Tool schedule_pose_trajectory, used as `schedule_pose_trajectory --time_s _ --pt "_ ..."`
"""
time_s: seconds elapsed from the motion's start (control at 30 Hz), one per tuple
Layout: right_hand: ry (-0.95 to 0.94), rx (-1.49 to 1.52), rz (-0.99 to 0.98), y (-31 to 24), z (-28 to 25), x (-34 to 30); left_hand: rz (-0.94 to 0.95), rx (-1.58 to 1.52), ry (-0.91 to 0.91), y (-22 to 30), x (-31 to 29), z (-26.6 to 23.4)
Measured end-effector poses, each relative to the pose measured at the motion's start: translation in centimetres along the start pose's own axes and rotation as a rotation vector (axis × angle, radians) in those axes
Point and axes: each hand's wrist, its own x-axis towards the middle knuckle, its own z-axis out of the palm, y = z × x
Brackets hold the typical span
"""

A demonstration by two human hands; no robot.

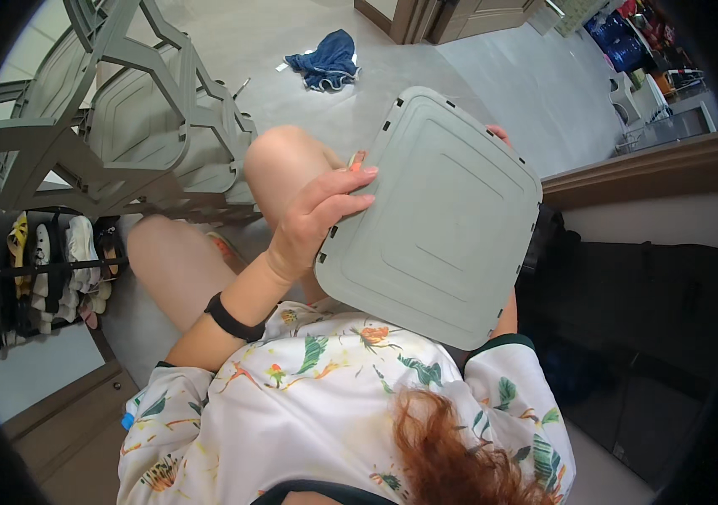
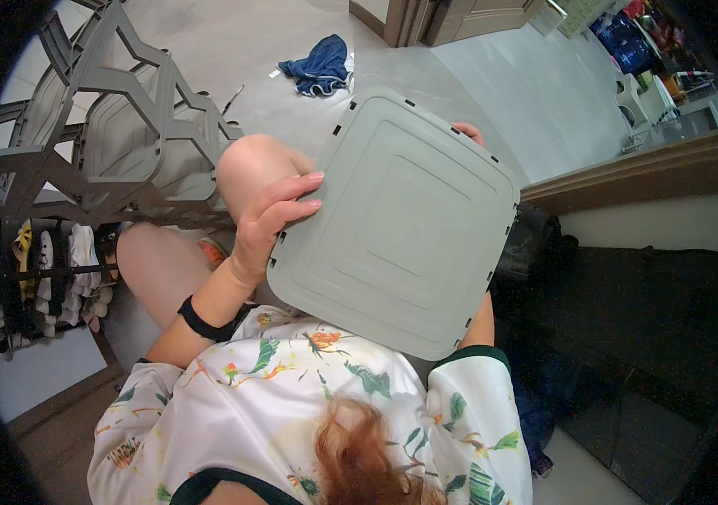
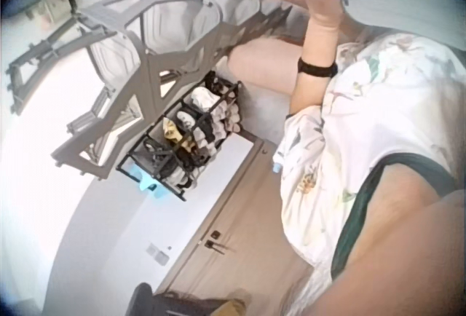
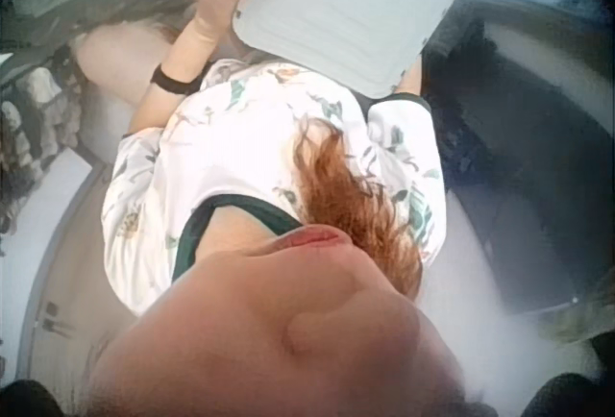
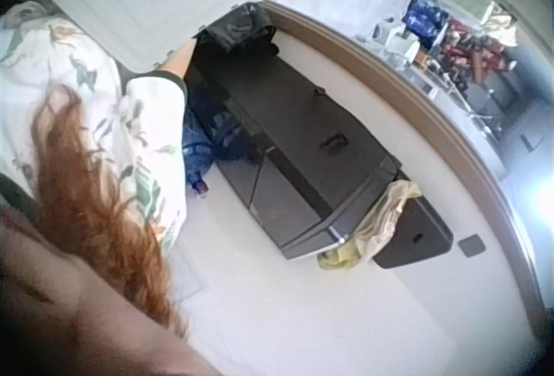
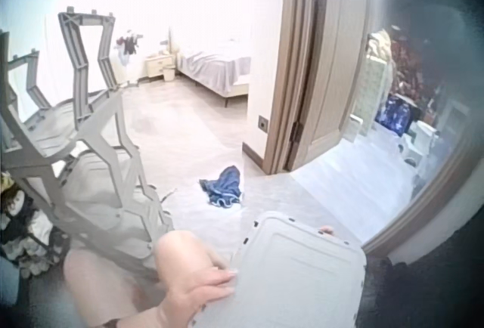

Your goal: The person assembles a plastic step stool by snapping the side supports into the base and then attaching the top seat component.

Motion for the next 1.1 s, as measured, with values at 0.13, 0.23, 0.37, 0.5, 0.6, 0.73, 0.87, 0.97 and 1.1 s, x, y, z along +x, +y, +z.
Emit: schedule_pose_trajectory --time_s 0.13,0.23,0.37,0.5,0.6,0.73,0.87,0.97,1.1 --pt "0.0 0.011 -0.02 0.3 -0.2 0.5 -0.05 0.017 0.013 -0.1 -1.0 0.1" --pt "-0.013 0.019 -0.031 0.3 -0.2 1.2 -0.089 -0.003 0.047 -0.6 -1.5 0.2" --pt "-0.022 0.022 -0.038 0.5 -0.1 2.0 -0.139 -0.053 0.081 -1.0 -2.5 0.4" --pt "-0.024 0.026 -0.053 0.4 -0.2 2.4 -0.091 -0.007 0.108 -1.3 -2.7 0.5" --pt "-0.018 0.029 -0.055 0.5 -0.1 2.5 -0.15 -0.01 0.082 -1.2 -2.9 0.4" --pt "-0.038 0.025 -0.039 1.3 0.5 3.2 -0.12 0.032 0.099 -1.4 -3.3 0.3" --pt "-0.09 0.002 0.066 5.7 3.2 5.5 -0.409 -0.138 0.014 -3.7 -7.4 0.5" --pt "-0.06 -0.051 0.069 4.3 4.7 4.0 -0.363 -0.241 -0.002 -1.5 -5.8 1.5" --pt "-0.054 -0.01 0.014 3.2 4.5 4.9 -0.204 -0.199 0.006 -1.1 -3.2 2.7"
